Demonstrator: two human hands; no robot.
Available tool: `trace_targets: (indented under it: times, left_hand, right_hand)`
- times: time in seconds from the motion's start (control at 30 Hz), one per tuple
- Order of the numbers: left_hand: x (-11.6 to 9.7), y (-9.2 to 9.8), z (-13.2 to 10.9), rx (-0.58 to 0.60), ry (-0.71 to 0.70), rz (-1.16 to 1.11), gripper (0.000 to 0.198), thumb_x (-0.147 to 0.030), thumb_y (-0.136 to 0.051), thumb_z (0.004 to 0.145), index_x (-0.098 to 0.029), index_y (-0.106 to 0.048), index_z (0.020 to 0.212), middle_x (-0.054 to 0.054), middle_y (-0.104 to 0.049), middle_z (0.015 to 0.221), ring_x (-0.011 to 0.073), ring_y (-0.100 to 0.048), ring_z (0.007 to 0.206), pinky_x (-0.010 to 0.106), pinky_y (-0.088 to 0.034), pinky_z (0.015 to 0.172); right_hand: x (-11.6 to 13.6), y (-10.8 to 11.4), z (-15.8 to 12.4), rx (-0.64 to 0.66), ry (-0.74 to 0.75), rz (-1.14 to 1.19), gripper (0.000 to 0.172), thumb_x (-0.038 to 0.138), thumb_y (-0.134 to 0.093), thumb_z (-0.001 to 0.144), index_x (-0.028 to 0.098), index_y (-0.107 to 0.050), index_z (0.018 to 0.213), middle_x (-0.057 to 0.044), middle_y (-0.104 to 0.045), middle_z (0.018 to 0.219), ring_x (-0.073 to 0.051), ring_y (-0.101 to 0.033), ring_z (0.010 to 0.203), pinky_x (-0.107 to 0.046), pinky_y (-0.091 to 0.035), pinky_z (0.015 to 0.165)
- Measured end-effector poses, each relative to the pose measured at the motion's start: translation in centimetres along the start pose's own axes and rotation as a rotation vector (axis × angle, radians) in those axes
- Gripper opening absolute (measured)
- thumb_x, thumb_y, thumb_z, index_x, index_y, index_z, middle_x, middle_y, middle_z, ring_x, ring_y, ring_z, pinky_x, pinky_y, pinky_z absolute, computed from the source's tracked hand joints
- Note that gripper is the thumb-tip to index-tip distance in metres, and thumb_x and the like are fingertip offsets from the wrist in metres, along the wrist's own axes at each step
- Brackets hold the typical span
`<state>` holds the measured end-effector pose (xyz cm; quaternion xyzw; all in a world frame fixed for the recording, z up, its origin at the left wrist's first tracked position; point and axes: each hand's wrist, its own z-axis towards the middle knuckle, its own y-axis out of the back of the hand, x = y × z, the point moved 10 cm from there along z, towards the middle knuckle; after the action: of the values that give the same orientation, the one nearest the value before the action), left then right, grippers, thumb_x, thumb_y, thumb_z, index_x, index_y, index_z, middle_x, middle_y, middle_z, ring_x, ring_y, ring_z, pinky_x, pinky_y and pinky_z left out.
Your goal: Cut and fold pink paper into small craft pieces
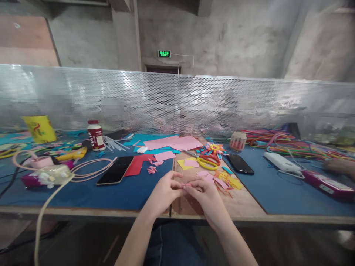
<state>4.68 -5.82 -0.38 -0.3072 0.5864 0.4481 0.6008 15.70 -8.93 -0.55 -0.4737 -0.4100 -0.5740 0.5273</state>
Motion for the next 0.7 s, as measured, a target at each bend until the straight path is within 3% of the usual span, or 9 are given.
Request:
trace_targets:
  times: [0.13, 0.23, 0.33, 0.43, 0.57, 0.7]
  left_hand:
    - [-0.1, -0.1, -0.1, 0.005, 0.017, 0.021, 0.057, -0.033, -0.074, 0.061, -0.015, -0.049, 0.109, 0.007, -0.07, 0.075, 0.022, -0.065, 0.076, 0.031, -0.046, 0.071]
    - [-0.4, -0.3, -0.1, 0.03, -0.001, 0.034, 0.049, -0.032, -0.074, 0.062, -0.014, -0.055, 0.104, 0.007, -0.07, 0.076, 0.0227, -0.065, 0.079, 0.031, -0.046, 0.073]
    - [-0.8, -0.4, -0.1, 0.035, -0.034, -0.007, 0.036, -0.031, -0.072, 0.064, -0.014, -0.061, 0.093, 0.008, -0.07, 0.079, 0.0224, -0.065, 0.079, 0.031, -0.047, 0.073]
    - [-1.0, -0.2, 0.0, 0.018, -0.048, -0.065, 0.028, -0.031, -0.07, 0.066, -0.013, -0.064, 0.087, 0.01, -0.07, 0.087, 0.0228, -0.064, 0.084, 0.032, -0.048, 0.077]
    - [-0.8, -0.1, 0.1, 0.004, -0.051, -0.114, 0.027, -0.034, -0.07, 0.066, -0.013, -0.063, 0.082, 0.01, -0.07, 0.086, 0.0232, -0.065, 0.083, 0.033, -0.049, 0.077]
    - [-0.8, -0.1, 0.2, 0.011, -0.069, -0.114, 0.024, -0.033, -0.071, 0.066, -0.013, -0.062, 0.075, 0.007, -0.069, 0.082, 0.0222, -0.064, 0.083, 0.032, -0.048, 0.078]
  right_hand:
    - [0.2, 0.4, 0.0, -0.038, 0.058, 0.037, 0.022, 0.038, -0.07, 0.065, 0.016, -0.07, 0.065, -0.005, -0.063, 0.08, -0.017, -0.058, 0.075, -0.027, -0.044, 0.066]
    - [0.1, 0.5, 0.1, -0.04, 0.058, 0.093, 0.02, 0.036, -0.072, 0.063, 0.017, -0.07, 0.063, -0.004, -0.061, 0.08, -0.017, -0.057, 0.075, -0.027, -0.044, 0.066]
    - [0.3, 0.0, 0.1, 0.012, 0.06, 0.115, 0.023, 0.039, -0.069, 0.067, 0.017, -0.072, 0.073, -0.007, -0.061, 0.096, -0.02, -0.059, 0.084, -0.029, -0.046, 0.071]
    - [0.7, 0.2, 0.0, -0.003, 0.097, 0.04, 0.026, 0.042, -0.062, 0.074, 0.018, -0.071, 0.083, -0.009, -0.058, 0.109, -0.022, -0.056, 0.097, -0.031, -0.045, 0.08]
    - [1.1, 1.4, -0.1, -0.119, 0.171, -0.083, 0.024, 0.04, -0.059, 0.077, 0.02, -0.07, 0.084, -0.008, -0.058, 0.107, -0.022, -0.053, 0.103, -0.031, -0.045, 0.083]
    - [2.1, 1.2, -0.1, -0.081, 0.248, -0.173, 0.022, 0.038, -0.057, 0.079, 0.02, -0.07, 0.084, -0.008, -0.058, 0.103, -0.021, -0.053, 0.102, -0.032, -0.044, 0.086]
